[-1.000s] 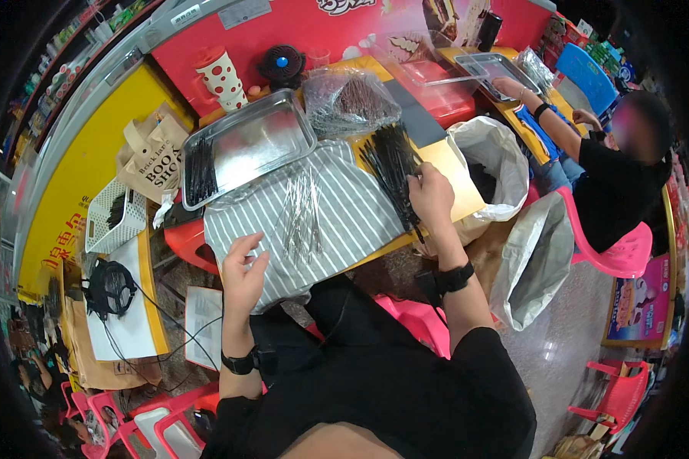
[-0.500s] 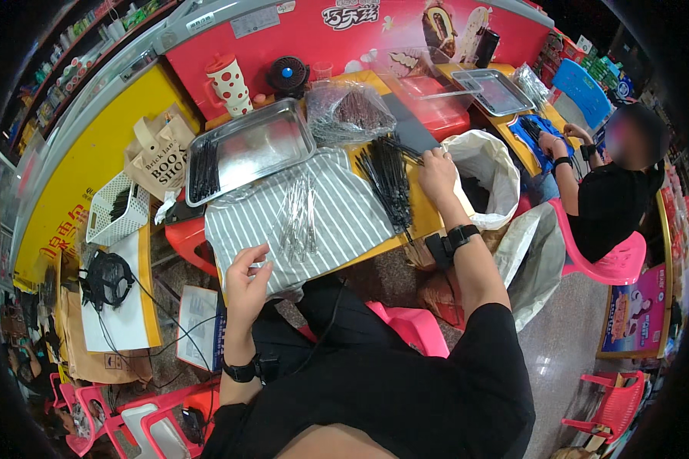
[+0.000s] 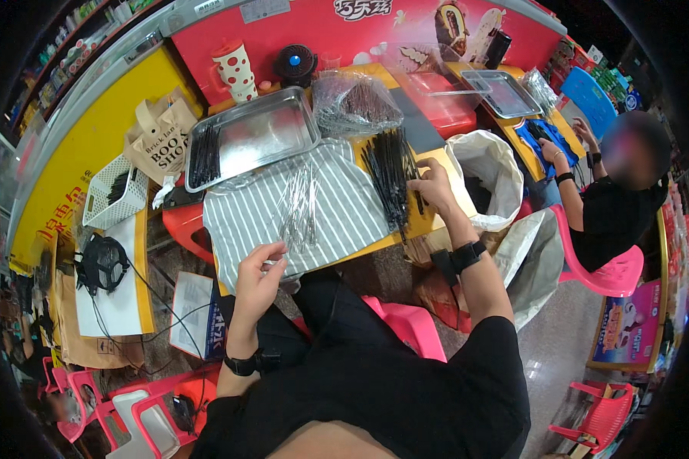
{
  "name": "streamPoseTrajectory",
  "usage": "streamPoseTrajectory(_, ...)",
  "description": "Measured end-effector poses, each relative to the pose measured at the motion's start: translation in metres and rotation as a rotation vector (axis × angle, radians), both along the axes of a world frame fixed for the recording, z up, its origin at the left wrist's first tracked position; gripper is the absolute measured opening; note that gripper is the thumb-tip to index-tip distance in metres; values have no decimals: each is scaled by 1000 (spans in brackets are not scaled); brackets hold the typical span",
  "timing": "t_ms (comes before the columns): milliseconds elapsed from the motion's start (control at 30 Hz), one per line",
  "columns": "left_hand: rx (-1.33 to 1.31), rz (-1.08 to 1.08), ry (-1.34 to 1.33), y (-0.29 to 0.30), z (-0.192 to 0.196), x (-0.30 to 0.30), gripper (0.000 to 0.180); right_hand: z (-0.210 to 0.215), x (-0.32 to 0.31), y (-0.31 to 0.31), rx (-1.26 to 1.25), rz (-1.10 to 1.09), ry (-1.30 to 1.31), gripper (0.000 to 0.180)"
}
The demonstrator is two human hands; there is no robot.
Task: Sorting, aligning, and bundling plastic zip ties into groups.
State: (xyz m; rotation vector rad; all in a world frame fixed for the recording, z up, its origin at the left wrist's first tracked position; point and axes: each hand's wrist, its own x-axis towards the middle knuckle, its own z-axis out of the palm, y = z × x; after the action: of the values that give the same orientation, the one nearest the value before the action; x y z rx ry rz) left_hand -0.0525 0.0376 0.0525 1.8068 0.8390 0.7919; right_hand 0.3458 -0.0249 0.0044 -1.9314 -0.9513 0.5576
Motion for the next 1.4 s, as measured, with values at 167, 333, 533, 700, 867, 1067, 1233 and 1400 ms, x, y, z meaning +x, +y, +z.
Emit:
streamPoseTrajectory(167, -36, -12, -31, -3, -2, 1, 29, -3, -3, -11, 132, -40, 309, 33)
streamPoseTrajectory(333, -77, -24, -32, -8, -6, 0, 29, -9, -5, -16, 89, -100, 53, 28)
streamPoseTrajectory(533, -161, -52, -26, -14, -3, -2, 28, -1, -12, -16, -83, -166, -331, 29)
streamPoseTrajectory(700, -170, -24, -68, -16, -1, -7, 29, 8, -20, -21, -278, -263, -548, 31)
streamPoseTrajectory(867, -127, -50, -54, -18, -1, -4, 28, 6, -16, -23, -252, -219, -507, 31)
streamPoseTrajectory(1067, -131, -49, -42, -16, -6, -8, 28, 17, -30, -32, -341, -231, -581, 30)
streamPoseTrajectory(1233, -145, -82, -39, -18, -4, 1, 28, -10, 1, -42, -174, -247, -591, 36)
streamPoseTrajectory(1400, -193, -82, -41, -19, -7, -1, 28, 22, -40, -47, -374, -238, -531, 35)
